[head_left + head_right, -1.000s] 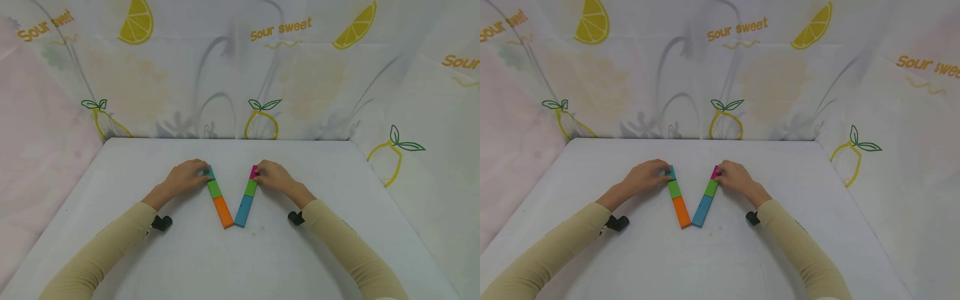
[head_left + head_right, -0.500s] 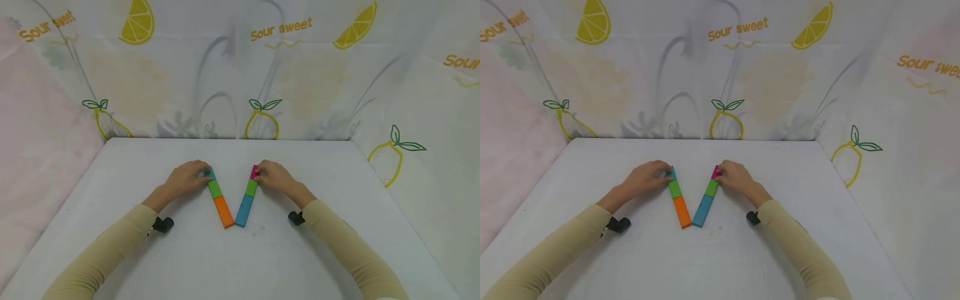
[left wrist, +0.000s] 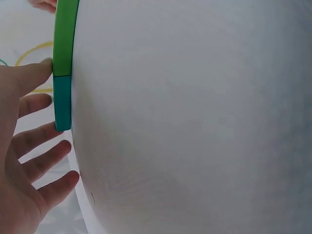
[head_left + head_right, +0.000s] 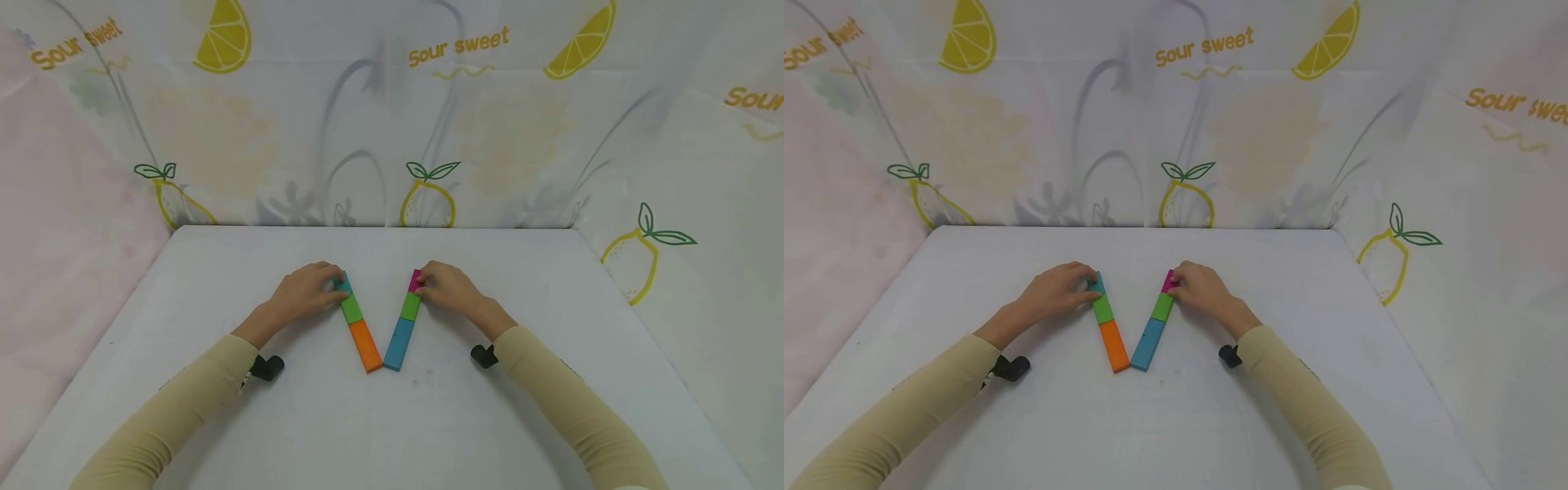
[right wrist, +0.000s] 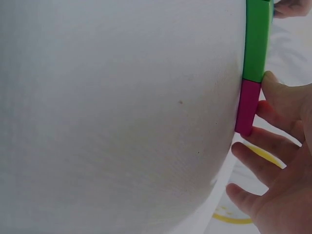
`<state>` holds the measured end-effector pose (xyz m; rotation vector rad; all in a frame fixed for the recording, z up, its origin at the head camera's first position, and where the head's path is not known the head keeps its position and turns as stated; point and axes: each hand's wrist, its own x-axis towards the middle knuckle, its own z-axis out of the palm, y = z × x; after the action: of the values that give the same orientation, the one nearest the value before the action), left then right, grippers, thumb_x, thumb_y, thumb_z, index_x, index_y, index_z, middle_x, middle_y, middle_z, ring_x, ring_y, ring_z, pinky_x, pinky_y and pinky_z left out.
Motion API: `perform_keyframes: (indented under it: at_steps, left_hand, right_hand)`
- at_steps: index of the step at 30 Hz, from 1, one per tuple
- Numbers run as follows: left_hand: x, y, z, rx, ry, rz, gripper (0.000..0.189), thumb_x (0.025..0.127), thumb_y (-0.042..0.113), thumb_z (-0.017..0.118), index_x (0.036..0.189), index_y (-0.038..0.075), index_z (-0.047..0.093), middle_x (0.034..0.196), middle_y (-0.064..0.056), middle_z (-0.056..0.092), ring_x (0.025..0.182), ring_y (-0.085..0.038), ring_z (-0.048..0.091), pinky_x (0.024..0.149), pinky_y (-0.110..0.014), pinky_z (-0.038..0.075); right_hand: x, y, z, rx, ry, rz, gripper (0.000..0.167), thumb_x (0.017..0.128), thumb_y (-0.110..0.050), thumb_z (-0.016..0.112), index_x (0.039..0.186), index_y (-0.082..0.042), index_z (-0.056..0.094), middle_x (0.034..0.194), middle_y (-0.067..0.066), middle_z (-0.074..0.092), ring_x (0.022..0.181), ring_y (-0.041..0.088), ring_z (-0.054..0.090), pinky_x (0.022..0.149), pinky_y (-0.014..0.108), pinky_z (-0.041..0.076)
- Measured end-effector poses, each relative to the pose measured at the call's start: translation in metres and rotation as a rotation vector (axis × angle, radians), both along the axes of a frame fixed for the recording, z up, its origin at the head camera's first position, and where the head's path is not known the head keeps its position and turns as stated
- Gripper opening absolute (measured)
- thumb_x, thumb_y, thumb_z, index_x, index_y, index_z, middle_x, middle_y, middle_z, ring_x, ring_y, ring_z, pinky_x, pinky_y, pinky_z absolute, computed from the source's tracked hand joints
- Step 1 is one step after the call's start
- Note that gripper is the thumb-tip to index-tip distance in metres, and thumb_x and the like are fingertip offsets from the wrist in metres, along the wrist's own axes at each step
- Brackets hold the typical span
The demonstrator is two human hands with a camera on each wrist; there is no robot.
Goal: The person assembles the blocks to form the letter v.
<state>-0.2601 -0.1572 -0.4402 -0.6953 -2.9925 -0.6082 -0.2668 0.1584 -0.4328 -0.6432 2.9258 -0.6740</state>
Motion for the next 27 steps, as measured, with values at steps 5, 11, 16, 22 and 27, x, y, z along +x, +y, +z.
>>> perform_keyframes:
  at_steps: [5, 11, 16, 22, 27]
  left_hand:
    - [0.0006, 0.0009, 0.0007, -0.012, -0.001, 0.002, 0.031, 0.091, 0.044, 0.07, 0.112, 0.021, 0.068, 0.127, -0.005, 0.066, 0.115, -0.026, 0.063, 0.091, -0.048, 0.055]
    - [0.0008, 0.0012, -0.0013, -0.019, 0.014, 0.003, 0.03, 0.091, 0.041, 0.07, 0.112, 0.021, 0.068, 0.126, -0.005, 0.066, 0.112, -0.026, 0.064, 0.09, -0.048, 0.055]
    - [0.0029, 0.0027, -0.001, -0.017, 0.02, 0.012, 0.03, 0.091, 0.041, 0.07, 0.113, 0.021, 0.068, 0.129, -0.005, 0.065, 0.114, -0.025, 0.064, 0.089, -0.047, 0.056]
    - [0.0055, 0.0054, 0.0016, -0.014, 0.022, 0.016, 0.028, 0.091, 0.039, 0.07, 0.112, 0.019, 0.068, 0.13, -0.006, 0.065, 0.116, -0.027, 0.063, 0.089, -0.048, 0.056]
    - [0.005, 0.0061, 0.0013, -0.019, 0.02, 0.023, 0.028, 0.092, 0.038, 0.07, 0.112, 0.019, 0.068, 0.131, -0.007, 0.065, 0.115, -0.027, 0.063, 0.09, -0.048, 0.056]
  right_hand:
    - [0.0011, -0.0005, 0.0009, -0.003, -0.004, -0.007, 0.022, 0.091, -0.02, 0.073, 0.106, -0.004, 0.073, 0.107, 0.007, 0.07, 0.1, 0.022, 0.064, 0.092, 0.04, 0.054]
    - [0.0027, -0.0014, 0.002, 0.009, -0.015, -0.019, 0.022, 0.091, -0.02, 0.072, 0.107, -0.004, 0.072, 0.107, 0.007, 0.069, 0.099, 0.022, 0.063, 0.093, 0.039, 0.054]
    - [0.0028, -0.0014, 0.002, 0.031, -0.005, -0.01, 0.021, 0.091, -0.021, 0.072, 0.105, -0.006, 0.071, 0.105, 0.006, 0.069, 0.098, 0.021, 0.063, 0.093, 0.039, 0.054]
    - [0.0012, -0.0012, 0.0021, 0.067, 0.032, 0.014, 0.018, 0.09, -0.021, 0.073, 0.1, -0.007, 0.067, 0.098, 0.005, 0.069, 0.09, 0.019, 0.061, 0.086, 0.038, 0.054]
    - [0.0012, -0.0024, 0.0033, 0.088, 0.043, 0.016, 0.02, 0.09, -0.022, 0.074, 0.102, -0.008, 0.066, 0.097, 0.004, 0.068, 0.088, 0.019, 0.06, 0.085, 0.038, 0.053]
